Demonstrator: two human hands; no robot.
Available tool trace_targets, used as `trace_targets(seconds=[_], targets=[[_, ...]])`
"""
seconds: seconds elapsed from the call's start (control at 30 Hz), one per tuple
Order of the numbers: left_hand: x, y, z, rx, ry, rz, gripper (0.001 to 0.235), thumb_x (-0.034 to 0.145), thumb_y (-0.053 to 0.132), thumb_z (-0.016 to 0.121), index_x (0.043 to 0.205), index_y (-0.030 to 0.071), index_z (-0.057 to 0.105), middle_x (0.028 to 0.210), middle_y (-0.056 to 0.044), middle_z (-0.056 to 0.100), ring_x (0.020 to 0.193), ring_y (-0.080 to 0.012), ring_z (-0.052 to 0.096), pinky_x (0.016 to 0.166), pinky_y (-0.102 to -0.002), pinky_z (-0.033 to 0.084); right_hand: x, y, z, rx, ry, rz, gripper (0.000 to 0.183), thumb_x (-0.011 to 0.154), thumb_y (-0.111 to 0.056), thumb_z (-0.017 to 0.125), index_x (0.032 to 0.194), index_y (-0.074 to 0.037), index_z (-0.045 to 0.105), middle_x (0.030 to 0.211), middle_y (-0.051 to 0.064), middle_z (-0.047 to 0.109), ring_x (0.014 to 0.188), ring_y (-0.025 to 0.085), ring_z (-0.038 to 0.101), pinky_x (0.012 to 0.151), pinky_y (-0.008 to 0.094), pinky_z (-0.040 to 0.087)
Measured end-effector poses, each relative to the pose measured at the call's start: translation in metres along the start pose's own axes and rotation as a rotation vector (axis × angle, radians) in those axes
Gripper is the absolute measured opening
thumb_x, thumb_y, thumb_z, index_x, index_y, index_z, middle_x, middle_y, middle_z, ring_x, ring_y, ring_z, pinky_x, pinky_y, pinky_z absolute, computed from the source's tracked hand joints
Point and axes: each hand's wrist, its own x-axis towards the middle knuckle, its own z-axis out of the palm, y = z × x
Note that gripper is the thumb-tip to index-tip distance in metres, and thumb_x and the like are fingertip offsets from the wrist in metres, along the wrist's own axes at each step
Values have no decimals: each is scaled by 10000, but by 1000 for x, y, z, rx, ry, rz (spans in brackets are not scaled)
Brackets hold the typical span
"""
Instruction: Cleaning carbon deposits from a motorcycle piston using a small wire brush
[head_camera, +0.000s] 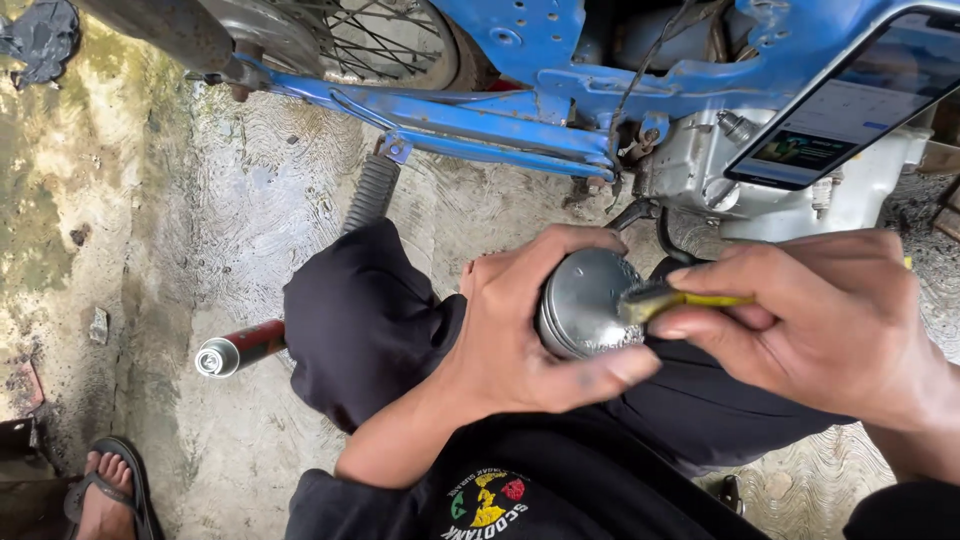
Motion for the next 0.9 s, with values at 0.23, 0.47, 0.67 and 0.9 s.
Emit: trace_targets(seconds=[0.23,0.47,0.67,0.9], targets=[[-16,26,-1,-32,-82,-62,715,622,457,861,1135,51,574,944,-34,698,786,-136,675,788,-266,554,10,-7,-7,60,-54,28,378,785,-406,815,987,-95,748,560,-43,557,409,123,474,438,304,390],[-15,8,-12,-126,-206,-17,557,766,247,871,1180,59,548,1074,-45,693,934,-168,731,918,-272,566,15,-12,-9,146,-63,-24,394,759,-405,798,919,-52,727,529,-16,591,397,121,546,420,277,454],[-4,-7,-27,-163,-492,96,552,831,385,766,1204,70,508,1102,-87,689,969,-265,736,896,-352,565,12,-25,-21,26,-81,-218,487,814,-499,796,980,-50,713,677,55,602,474,201,546,476,340,503],[10,-13,-33,-184,-558,252,450,875,259,763,1173,51,499,1003,-97,655,885,-299,703,854,-411,543,8,-23,-26,8,-164,-105,506,782,-562,813,1022,-131,698,694,-14,610,513,211,579,555,348,538]])
